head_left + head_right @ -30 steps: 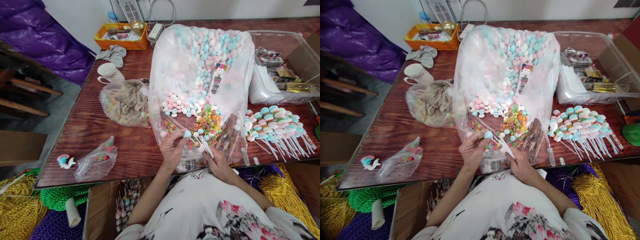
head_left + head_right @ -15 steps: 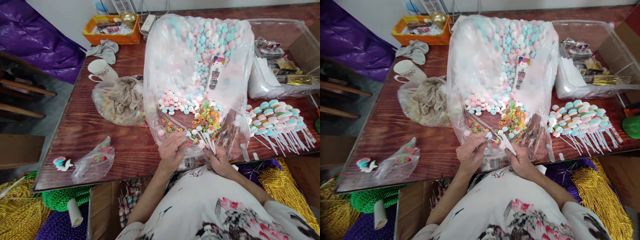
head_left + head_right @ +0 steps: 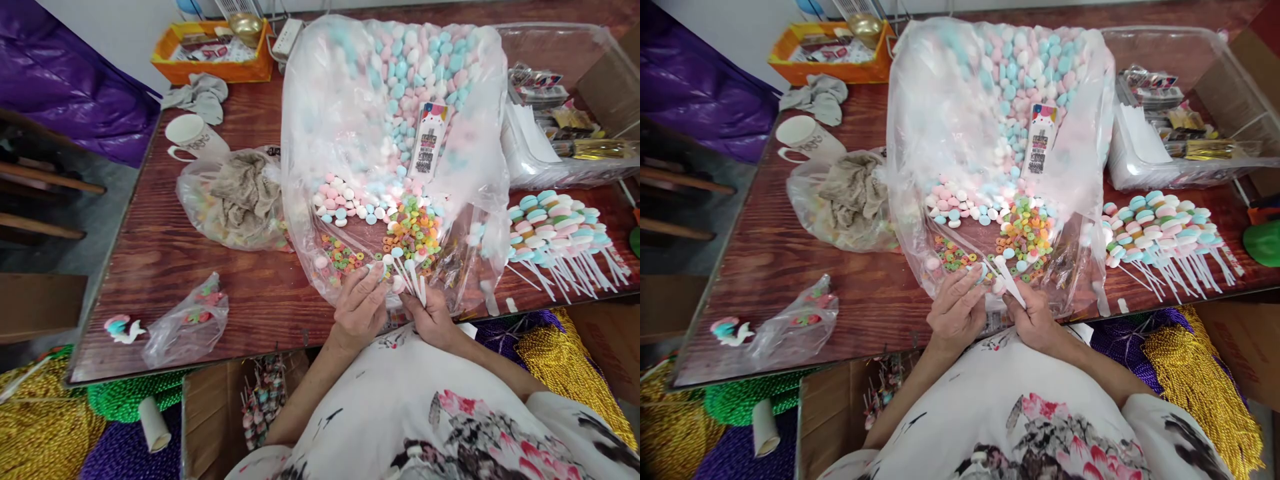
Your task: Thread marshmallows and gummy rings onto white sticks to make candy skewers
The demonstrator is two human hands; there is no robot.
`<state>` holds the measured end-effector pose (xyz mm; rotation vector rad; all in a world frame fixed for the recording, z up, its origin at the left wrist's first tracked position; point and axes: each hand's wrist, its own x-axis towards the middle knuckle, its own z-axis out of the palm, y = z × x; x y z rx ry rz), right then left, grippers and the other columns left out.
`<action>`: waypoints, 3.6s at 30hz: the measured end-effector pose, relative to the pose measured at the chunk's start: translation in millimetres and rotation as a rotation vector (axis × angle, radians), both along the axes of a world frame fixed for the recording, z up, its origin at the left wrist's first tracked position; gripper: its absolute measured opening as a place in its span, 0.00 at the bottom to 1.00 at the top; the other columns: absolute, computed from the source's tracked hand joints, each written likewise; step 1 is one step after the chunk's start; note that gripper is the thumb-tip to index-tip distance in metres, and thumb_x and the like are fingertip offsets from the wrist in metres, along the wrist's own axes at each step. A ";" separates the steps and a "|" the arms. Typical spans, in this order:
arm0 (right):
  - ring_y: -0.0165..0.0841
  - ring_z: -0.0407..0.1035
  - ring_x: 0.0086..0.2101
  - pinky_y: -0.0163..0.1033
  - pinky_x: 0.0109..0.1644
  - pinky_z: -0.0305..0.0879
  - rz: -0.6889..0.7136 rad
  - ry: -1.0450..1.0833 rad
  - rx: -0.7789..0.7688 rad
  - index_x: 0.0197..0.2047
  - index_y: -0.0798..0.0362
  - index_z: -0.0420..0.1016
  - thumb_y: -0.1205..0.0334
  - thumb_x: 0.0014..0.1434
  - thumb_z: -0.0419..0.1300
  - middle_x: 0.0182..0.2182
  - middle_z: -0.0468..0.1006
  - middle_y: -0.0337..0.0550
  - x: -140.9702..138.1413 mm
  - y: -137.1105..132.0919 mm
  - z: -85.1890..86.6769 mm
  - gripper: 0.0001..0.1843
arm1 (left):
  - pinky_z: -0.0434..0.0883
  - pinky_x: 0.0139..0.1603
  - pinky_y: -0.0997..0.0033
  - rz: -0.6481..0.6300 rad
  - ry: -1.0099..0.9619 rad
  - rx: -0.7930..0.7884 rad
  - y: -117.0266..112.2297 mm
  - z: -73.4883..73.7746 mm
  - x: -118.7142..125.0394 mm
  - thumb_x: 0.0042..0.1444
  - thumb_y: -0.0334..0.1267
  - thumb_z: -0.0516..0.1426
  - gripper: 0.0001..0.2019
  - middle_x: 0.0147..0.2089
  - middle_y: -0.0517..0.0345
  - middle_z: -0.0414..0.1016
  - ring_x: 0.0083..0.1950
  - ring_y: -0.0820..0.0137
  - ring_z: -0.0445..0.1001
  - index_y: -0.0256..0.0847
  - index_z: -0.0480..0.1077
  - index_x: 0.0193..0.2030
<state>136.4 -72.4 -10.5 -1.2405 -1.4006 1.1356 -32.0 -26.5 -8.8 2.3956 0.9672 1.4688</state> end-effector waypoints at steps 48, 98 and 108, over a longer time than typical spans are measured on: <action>0.27 0.56 0.23 0.33 0.28 0.55 -0.123 -0.006 0.018 0.36 0.52 0.71 0.62 0.67 0.54 0.21 0.62 0.32 50.0 6.3 -29.2 0.08 | 0.72 0.43 0.62 0.020 0.266 -0.539 88.9 -10.8 23.8 0.54 0.30 0.57 0.05 0.34 0.51 0.78 0.38 0.65 0.75 0.37 0.75 0.34; 0.27 0.55 0.21 0.35 0.27 0.54 -0.204 -0.015 0.000 0.24 0.51 0.61 0.55 0.67 0.56 0.19 0.60 0.32 31.7 6.6 -45.1 0.19 | 0.72 0.54 0.55 0.187 0.112 -0.609 125.2 8.8 -41.2 0.49 0.36 0.64 0.18 0.47 0.49 0.79 0.49 0.59 0.75 0.39 0.77 0.48; 0.28 0.59 0.21 0.35 0.26 0.56 -0.131 -0.039 0.030 0.27 0.51 0.67 0.58 0.68 0.55 0.19 0.63 0.33 30.8 5.5 -42.9 0.16 | 0.73 0.53 0.57 -0.018 0.359 -0.511 151.5 -4.0 -40.8 0.54 0.30 0.56 0.13 0.45 0.48 0.80 0.49 0.62 0.77 0.39 0.80 0.42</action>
